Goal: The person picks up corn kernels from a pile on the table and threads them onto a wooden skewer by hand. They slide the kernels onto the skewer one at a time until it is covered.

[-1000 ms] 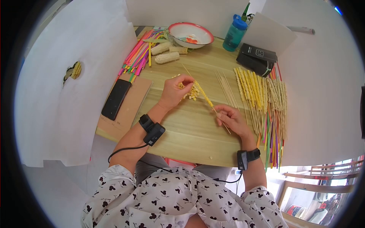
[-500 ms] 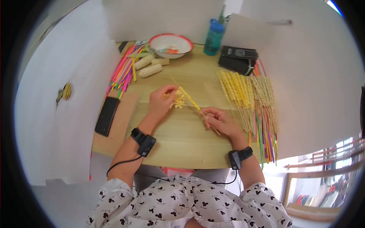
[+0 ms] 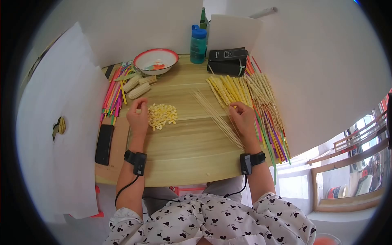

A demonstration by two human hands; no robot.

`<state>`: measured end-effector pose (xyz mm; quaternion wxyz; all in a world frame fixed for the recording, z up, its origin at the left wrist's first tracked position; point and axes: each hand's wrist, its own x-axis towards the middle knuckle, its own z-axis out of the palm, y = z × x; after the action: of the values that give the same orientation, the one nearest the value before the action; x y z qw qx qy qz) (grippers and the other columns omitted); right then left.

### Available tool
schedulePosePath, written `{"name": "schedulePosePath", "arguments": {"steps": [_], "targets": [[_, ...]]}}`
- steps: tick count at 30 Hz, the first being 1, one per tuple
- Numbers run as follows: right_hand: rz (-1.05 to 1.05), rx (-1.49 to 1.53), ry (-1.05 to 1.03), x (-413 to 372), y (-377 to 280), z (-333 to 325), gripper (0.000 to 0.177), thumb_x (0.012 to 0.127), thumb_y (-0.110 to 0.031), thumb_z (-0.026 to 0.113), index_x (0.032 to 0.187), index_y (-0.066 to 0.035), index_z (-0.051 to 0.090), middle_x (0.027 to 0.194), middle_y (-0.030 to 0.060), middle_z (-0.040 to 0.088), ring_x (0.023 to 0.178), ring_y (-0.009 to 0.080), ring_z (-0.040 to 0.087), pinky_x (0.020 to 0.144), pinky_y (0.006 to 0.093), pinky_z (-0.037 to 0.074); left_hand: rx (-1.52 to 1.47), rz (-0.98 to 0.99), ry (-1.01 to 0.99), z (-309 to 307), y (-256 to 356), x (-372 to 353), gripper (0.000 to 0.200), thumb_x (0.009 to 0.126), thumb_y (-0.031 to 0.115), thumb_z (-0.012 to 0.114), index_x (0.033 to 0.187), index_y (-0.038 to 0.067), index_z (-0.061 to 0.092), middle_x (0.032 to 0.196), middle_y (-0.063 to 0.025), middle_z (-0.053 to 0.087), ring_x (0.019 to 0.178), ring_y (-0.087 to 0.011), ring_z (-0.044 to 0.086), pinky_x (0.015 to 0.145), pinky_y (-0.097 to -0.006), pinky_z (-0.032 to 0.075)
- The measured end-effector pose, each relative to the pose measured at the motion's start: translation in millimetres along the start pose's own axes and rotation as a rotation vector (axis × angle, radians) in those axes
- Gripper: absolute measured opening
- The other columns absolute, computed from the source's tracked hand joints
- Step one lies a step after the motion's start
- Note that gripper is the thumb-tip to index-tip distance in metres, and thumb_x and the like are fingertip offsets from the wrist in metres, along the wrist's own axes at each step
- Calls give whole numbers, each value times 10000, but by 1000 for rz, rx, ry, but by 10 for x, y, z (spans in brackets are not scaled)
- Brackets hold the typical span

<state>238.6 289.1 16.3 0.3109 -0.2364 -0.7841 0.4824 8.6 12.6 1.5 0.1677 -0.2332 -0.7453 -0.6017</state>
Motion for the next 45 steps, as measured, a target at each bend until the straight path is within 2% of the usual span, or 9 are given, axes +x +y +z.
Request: {"name": "schedulePosePath", "arguments": {"steps": [3,7,13,16,18,21,40,43,45], "targets": [[5,-33,0,-10,-81,-44,125,867,-91,638,941,9,659,594,-40,542,542,19,478,500,193,359,-3,5,-1,3,-18,15,108,861,42,591,927,10,670,815,-45,667,729,-112,585,692,-263,465],[117,244,-225,-129,-263,75,110,854,-88,640,896,14,636,636,-50,539,561,16,480,509,183,349,141,54,-29,-81,-67,41,108,838,41,610,923,5,667,814,-65,663,720,-132,587,689,-273,468],[185,279,-531,-183,-168,216,58,864,-80,608,851,-24,600,641,-78,490,562,-1,416,500,182,298,75,50,-332,-59,67,5,120,827,47,637,937,13,672,819,-49,645,746,-118,566,684,-261,458],[170,227,-591,-200,-148,265,66,871,-91,612,834,-41,588,638,-95,458,566,-5,360,494,189,263,73,29,-472,-8,193,-58,97,817,70,660,898,17,664,811,-62,622,775,-169,568,702,-298,448],[156,218,-595,-206,-150,288,87,878,-103,621,823,-47,582,635,-103,443,570,-5,332,492,193,246,236,336,-548,26,171,-79,89,801,98,679,848,29,650,820,-88,605,816,-247,558,744,-352,428],[116,197,-588,-211,-149,293,145,898,-137,638,805,-49,570,624,-110,425,574,-4,314,490,196,232,293,381,-512,36,185,-103,99,785,122,689,822,44,642,828,-106,603,850,-298,543,769,-388,405],[127,193,-634,-215,-235,337,191,936,-191,614,823,-41,583,576,-80,454,519,4,371,463,198,267,330,272,-477,25,84,-75,124,757,126,702,829,48,638,831,-100,557,876,-295,515,775,-379,407],[113,169,-624,-213,-241,338,198,939,-198,611,822,-40,589,573,-76,456,517,4,374,462,196,268,282,306,-423,26,19,-51,122,748,105,711,810,42,626,817,-71,601,815,-241,542,717,-348,425],[105,160,-622,-214,-266,334,201,940,-200,610,821,-40,593,572,-73,458,516,4,378,462,196,270,80,-55,-235,-19,-60,16,93,786,80,703,818,41,625,820,-33,653,719,-145,544,649,-288,430]]}}
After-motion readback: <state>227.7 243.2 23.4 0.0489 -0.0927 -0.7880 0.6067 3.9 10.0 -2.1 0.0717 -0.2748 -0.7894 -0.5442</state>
